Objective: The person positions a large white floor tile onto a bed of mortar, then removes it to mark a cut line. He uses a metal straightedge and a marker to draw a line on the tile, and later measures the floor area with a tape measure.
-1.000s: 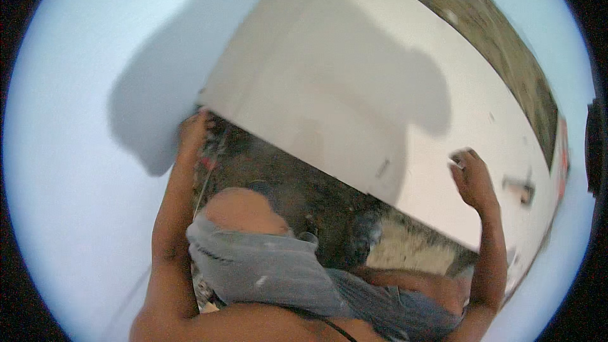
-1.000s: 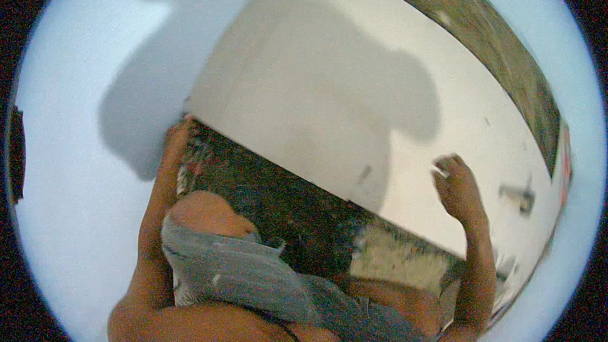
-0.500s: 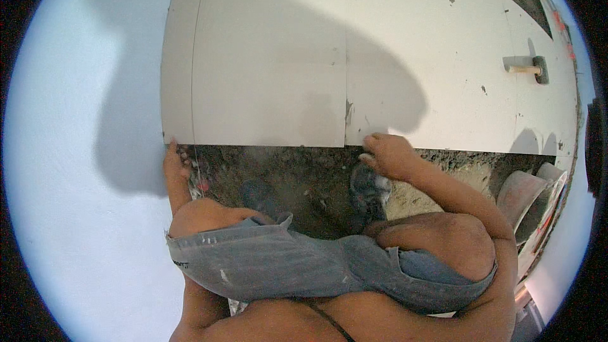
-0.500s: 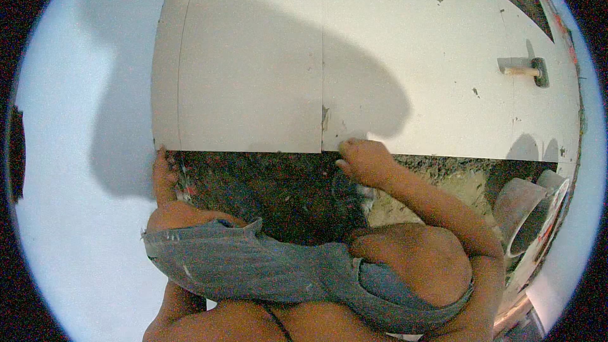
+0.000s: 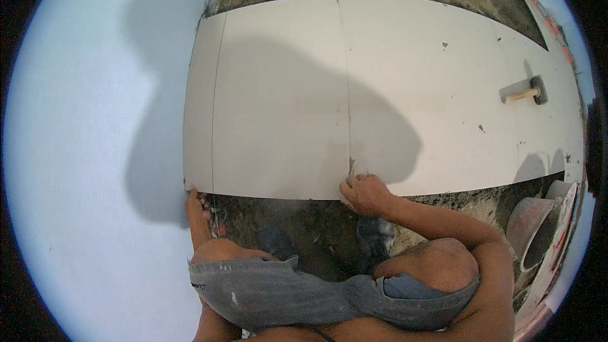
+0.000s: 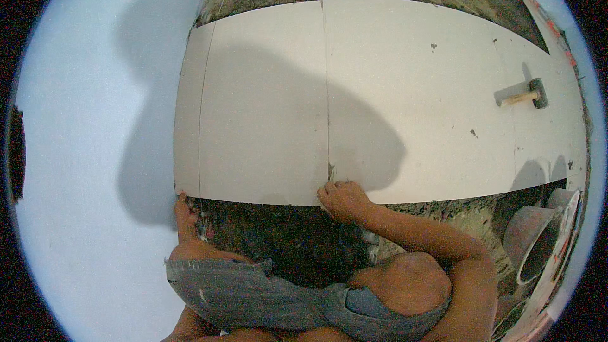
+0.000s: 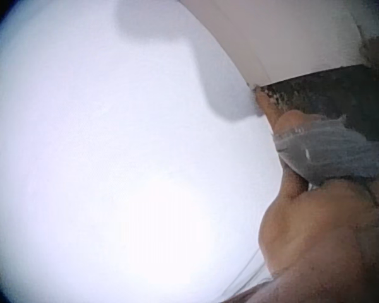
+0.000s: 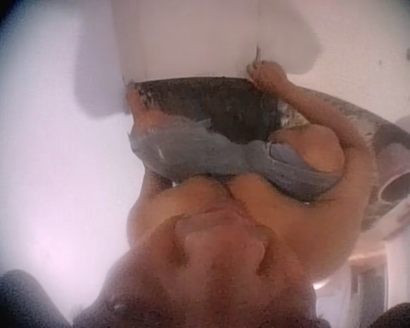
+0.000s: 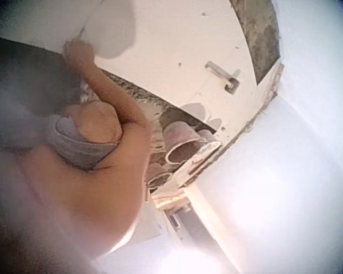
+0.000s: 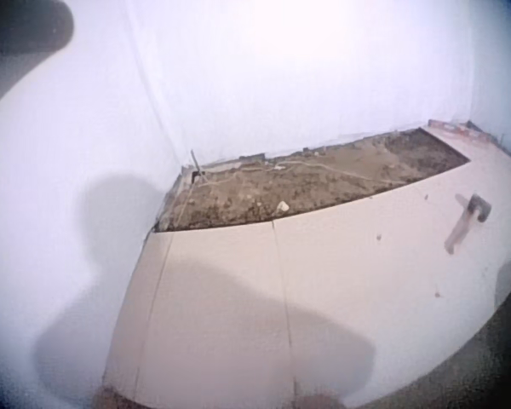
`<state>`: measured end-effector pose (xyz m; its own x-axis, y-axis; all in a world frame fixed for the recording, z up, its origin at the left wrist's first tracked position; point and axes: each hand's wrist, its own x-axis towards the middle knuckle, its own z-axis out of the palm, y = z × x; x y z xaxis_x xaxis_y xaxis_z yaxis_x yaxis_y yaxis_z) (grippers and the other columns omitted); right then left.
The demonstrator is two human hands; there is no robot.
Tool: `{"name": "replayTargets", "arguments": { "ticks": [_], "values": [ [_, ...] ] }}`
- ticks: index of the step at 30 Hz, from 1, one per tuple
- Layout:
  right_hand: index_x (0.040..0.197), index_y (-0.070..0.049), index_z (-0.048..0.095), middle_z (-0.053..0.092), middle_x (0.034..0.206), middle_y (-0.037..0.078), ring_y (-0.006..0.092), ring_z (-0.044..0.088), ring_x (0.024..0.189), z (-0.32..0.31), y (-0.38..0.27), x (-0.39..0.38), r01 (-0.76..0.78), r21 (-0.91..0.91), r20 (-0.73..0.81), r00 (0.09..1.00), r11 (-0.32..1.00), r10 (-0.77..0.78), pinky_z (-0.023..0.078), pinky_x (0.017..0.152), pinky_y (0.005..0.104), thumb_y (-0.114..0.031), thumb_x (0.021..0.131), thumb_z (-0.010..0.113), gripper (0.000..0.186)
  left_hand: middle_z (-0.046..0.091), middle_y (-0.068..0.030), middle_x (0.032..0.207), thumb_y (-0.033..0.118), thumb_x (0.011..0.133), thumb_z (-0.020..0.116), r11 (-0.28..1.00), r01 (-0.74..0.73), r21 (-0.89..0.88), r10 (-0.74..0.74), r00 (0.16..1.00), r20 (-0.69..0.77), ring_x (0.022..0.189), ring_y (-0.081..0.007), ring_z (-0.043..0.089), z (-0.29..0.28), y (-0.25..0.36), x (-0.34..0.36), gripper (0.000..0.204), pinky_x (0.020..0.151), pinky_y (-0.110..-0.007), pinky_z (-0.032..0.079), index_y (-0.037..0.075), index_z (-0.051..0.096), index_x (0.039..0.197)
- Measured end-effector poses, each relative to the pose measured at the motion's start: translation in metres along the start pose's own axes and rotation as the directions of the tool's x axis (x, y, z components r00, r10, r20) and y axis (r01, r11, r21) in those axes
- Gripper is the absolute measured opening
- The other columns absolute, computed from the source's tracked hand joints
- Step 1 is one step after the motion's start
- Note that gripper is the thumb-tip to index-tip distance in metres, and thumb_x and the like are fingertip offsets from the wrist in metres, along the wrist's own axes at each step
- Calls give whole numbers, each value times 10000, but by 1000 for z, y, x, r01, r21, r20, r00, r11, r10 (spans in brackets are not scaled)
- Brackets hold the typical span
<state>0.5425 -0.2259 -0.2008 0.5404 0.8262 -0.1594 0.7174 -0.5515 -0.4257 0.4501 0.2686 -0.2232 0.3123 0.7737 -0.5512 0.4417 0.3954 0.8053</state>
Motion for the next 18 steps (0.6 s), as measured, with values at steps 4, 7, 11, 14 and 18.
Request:
{"name": "replayTargets", "arguments": {
  "ticks": [4, 7, 11, 14, 18],
  "values": [
    [1038, -21, 523, 594, 905, 159, 323, 624, 792, 3, -2, -2, -54, -4, 26, 998, 999, 55, 510, 632, 437, -197, 799, 544, 298, 525, -38, 654, 384, 864, 598, 1000, 29, 5, -29, 1000, 13, 472, -122, 383, 8, 3, -15, 325, 391, -266, 309, 61, 568, 848],
    [1033, -24, 521, 590, 921, 162, 323, 616, 811, 1, -3, 0, -83, 50, 42, 996, 995, 81, 504, 654, 447, -199, 791, 554, 301, 533, -37, 670, 377, 866, 596, 1000, -9, -11, 9, 1000, 29, 495, -118, 399, 16, 3, -22, 314, 405, -262, 315, 65, 571, 849],
    [1013, -34, 524, 586, 927, 156, 319, 608, 837, -2, -6, 1, -99, 38, 43, 994, 994, 97, 498, 682, 455, -208, 789, 563, 286, 522, -5, 651, 360, 867, 600, 997, 37, -64, -35, 999, 37, 519, -107, 435, 16, 6, -28, 292, 430, -262, 349, 73, 570, 826],
    [1021, -34, 513, 586, 927, 155, 320, 607, 848, 0, -5, -3, -98, 31, 87, 992, 995, 95, 499, 691, 453, -219, 784, 576, 307, 523, 4, 654, 367, 862, 606, 998, 18, -63, -12, 995, 94, 539, -101, 462, 3, -6, -9, 301, 448, -266, 378, 67, 584, 849],
    [1053, -21, 481, 588, 938, 161, 334, 605, 871, -5, -8, 1, -124, 77, 150, 982, 989, 112, 499, 714, 459, -239, 797, 581, 351, 515, 3, 651, 380, 860, 605, 999, 4, -38, -3, 999, 43, 529, -97, 449, 3, -5, -5, 311, 434, -261, 359, 70, 589, 855]
  ]
}}
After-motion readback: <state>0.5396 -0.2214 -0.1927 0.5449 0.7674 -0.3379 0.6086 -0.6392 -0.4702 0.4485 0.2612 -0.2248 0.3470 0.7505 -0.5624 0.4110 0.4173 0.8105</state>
